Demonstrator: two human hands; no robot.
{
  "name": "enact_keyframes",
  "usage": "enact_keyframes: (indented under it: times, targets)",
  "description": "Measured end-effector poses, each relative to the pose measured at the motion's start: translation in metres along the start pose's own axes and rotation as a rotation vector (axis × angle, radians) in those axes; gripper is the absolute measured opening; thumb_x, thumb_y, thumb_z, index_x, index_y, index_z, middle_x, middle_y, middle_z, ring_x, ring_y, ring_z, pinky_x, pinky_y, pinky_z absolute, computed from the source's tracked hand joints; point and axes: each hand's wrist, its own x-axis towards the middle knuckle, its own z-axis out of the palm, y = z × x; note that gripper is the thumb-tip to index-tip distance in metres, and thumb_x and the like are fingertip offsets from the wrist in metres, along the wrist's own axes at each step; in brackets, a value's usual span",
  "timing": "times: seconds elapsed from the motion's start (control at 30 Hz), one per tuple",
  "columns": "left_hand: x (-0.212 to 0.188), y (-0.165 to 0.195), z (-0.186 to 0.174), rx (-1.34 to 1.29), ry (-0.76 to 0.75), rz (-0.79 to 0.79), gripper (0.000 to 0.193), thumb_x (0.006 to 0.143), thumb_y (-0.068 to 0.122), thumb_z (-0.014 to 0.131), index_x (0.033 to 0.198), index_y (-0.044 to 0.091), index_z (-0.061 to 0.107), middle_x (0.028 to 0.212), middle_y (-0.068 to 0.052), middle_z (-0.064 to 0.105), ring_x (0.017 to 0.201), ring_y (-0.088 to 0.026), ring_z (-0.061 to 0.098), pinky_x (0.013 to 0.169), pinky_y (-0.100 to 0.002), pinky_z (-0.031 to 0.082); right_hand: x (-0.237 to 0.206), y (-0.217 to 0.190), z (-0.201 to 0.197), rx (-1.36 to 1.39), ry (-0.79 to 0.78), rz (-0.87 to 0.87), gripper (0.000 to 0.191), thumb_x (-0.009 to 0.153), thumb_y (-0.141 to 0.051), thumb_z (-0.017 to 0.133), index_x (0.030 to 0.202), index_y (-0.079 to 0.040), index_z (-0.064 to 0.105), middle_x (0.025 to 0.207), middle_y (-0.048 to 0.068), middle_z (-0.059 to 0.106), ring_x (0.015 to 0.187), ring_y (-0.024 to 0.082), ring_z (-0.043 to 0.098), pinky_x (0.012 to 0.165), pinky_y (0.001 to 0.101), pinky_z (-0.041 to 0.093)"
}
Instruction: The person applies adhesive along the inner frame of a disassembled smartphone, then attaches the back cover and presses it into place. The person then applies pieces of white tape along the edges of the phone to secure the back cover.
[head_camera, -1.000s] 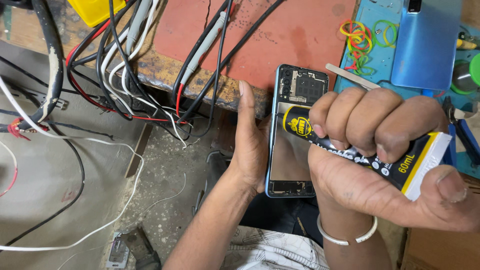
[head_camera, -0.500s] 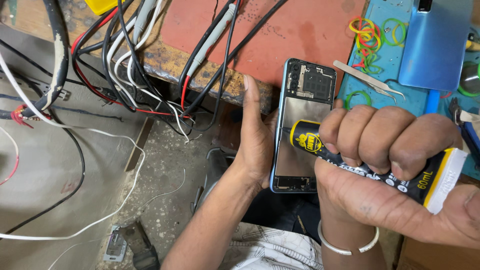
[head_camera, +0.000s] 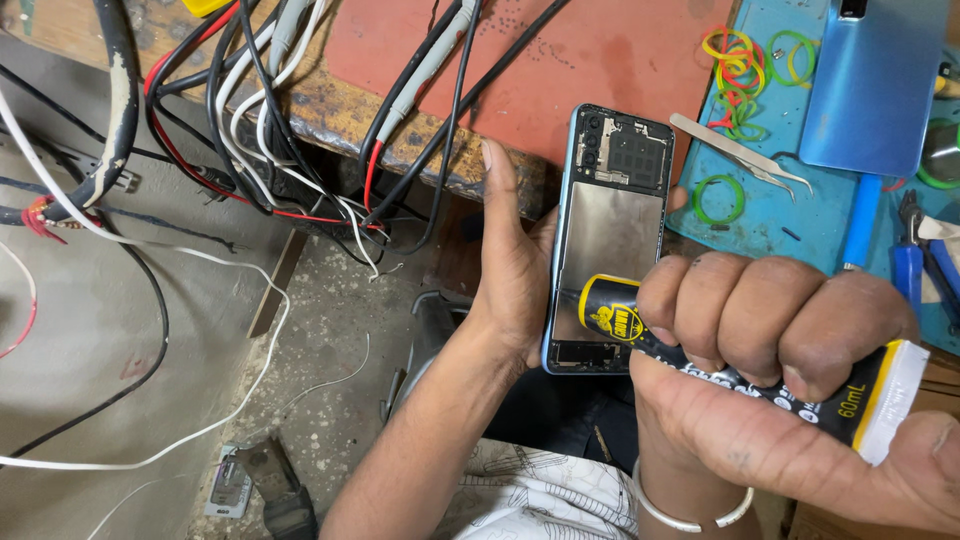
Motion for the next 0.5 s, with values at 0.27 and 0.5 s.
enact_keyframes:
  times: [0.27, 0.5]
  targets:
    - [0.000, -0.003, -0.004, 0.026, -0.042, 0.019, 0.125, 0.086, 0.097, 0.012, 0.157, -0.001, 0.044, 0.143, -0.021, 0.060, 0.102, -0.029, 0.066, 0.091, -0.042, 0.056, 0.003, -0.013, -0.036, 0.067, -0.351, 0.151, 0.035, 0.097, -0.044, 0.058, 0.077, -0.016, 0.048, 0.066, 0.001, 0.049, 0.063, 0.020, 0.041, 0.069, 0.0430, 0.040]
    - [0.001, -0.003, -0.006, 0.049, -0.035, 0.014, 0.126, 0.085, 0.097, 0.013, 0.159, -0.001, 0.044, 0.144, -0.020, 0.059, 0.090, -0.027, 0.068, 0.080, -0.041, 0.060, -0.040, -0.019, 0.001, 0.134, 0.091, 0.139, 0.048, 0.086, -0.055, 0.065, 0.074, -0.013, 0.046, 0.060, 0.004, 0.045, 0.059, 0.021, 0.034, 0.058, 0.0394, 0.029]
